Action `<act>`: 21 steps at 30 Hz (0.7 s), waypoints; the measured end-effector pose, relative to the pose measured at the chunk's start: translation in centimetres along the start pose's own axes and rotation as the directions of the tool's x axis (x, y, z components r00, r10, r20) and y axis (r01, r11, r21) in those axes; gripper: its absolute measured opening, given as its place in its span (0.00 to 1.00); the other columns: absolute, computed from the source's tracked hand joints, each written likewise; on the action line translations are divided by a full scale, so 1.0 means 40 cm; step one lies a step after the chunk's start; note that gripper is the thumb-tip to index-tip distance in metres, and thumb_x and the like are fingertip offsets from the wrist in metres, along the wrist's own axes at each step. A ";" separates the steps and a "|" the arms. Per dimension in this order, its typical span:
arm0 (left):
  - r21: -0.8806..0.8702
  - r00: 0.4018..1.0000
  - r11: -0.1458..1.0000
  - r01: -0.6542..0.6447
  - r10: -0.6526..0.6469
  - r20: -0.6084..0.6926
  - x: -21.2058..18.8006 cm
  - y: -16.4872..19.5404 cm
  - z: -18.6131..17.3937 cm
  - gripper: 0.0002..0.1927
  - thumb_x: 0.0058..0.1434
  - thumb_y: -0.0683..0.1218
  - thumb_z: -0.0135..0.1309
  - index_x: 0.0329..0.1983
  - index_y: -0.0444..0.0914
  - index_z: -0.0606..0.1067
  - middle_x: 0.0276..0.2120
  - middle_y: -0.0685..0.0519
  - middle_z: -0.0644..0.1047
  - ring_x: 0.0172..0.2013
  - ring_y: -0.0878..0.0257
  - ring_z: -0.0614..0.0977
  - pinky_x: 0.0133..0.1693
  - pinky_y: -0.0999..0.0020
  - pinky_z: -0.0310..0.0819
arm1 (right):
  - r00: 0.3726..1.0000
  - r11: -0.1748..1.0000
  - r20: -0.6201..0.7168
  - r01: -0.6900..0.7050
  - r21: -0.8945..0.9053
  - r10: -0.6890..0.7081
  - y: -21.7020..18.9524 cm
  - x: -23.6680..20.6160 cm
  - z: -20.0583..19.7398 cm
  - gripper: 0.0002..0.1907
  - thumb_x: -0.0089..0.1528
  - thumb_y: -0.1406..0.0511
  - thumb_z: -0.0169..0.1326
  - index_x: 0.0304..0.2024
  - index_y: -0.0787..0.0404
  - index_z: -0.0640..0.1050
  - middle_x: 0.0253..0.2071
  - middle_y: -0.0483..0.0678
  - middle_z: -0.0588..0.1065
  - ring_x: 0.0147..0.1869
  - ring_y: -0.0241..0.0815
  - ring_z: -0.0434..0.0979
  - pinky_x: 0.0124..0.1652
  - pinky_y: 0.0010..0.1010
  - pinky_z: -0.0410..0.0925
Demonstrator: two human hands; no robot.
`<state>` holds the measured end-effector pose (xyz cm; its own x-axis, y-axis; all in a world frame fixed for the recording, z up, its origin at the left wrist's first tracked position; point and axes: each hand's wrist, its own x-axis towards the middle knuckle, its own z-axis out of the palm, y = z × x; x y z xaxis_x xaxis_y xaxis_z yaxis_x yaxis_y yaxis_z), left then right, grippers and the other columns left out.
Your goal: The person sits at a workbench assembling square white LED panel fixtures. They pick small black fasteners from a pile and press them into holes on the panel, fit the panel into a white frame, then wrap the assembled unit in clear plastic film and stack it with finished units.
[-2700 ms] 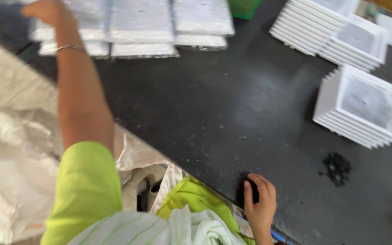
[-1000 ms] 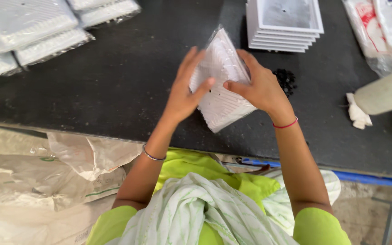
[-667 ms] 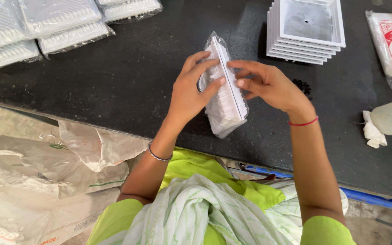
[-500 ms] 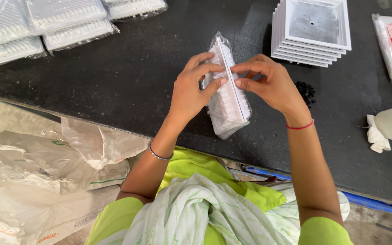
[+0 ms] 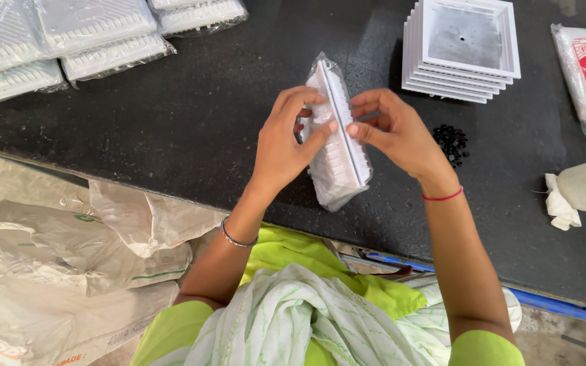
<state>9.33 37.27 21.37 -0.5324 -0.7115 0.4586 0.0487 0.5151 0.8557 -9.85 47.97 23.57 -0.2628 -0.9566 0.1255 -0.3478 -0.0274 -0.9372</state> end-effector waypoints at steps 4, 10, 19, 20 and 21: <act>0.020 1.000 1.000 -0.009 0.009 0.016 0.001 -0.008 0.001 0.15 0.61 0.48 0.65 0.49 0.43 0.78 0.58 0.54 0.74 0.46 0.63 0.84 0.44 0.68 0.79 | 0.997 0.997 0.014 -0.070 0.029 0.070 0.004 0.003 -0.007 0.15 0.63 0.67 0.62 0.50 0.66 0.76 0.39 0.44 0.78 0.40 0.29 0.79 0.39 0.23 0.74; 0.067 1.000 0.998 -0.011 0.010 0.022 -0.003 -0.008 -0.005 0.12 0.62 0.46 0.64 0.47 0.43 0.78 0.60 0.54 0.75 0.47 0.63 0.85 0.47 0.68 0.79 | 0.995 0.995 -0.024 -0.095 -0.044 0.094 -0.011 0.002 -0.021 0.07 0.64 0.68 0.61 0.41 0.67 0.80 0.32 0.43 0.79 0.34 0.29 0.78 0.36 0.22 0.72; 0.296 0.941 0.893 -0.339 0.327 0.092 -0.017 -0.014 -0.024 0.11 0.65 0.41 0.57 0.50 0.45 0.79 0.66 0.49 0.69 0.66 0.46 0.69 0.64 0.52 0.64 | 0.991 0.985 -0.128 -0.067 -0.157 0.047 -0.002 -0.018 0.017 0.06 0.67 0.68 0.56 0.40 0.67 0.77 0.31 0.40 0.75 0.33 0.26 0.73 0.33 0.20 0.69; 0.283 0.944 0.900 -0.331 0.314 0.104 -0.017 -0.019 -0.024 0.10 0.67 0.41 0.56 0.50 0.45 0.78 0.66 0.49 0.69 0.67 0.46 0.69 0.65 0.51 0.63 | 0.987 0.979 -0.155 -0.069 -0.190 0.039 0.006 -0.022 0.016 0.06 0.67 0.68 0.56 0.41 0.67 0.76 0.31 0.40 0.74 0.32 0.26 0.72 0.32 0.20 0.67; 0.270 0.946 0.907 -0.324 0.303 0.117 -0.016 -0.024 -0.025 0.09 0.68 0.41 0.55 0.50 0.44 0.77 0.66 0.50 0.70 0.68 0.46 0.69 0.66 0.50 0.62 | 0.983 0.973 -0.182 -0.069 -0.222 0.029 0.016 -0.027 0.013 0.06 0.67 0.68 0.56 0.41 0.67 0.76 0.30 0.41 0.74 0.32 0.27 0.71 0.31 0.21 0.66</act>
<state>10.46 36.75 20.48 -0.5875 -0.4612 0.6649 -0.0119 0.8265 0.5628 -9.32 48.82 22.69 -0.4321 -0.8883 0.1557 -0.5196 0.1041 -0.8481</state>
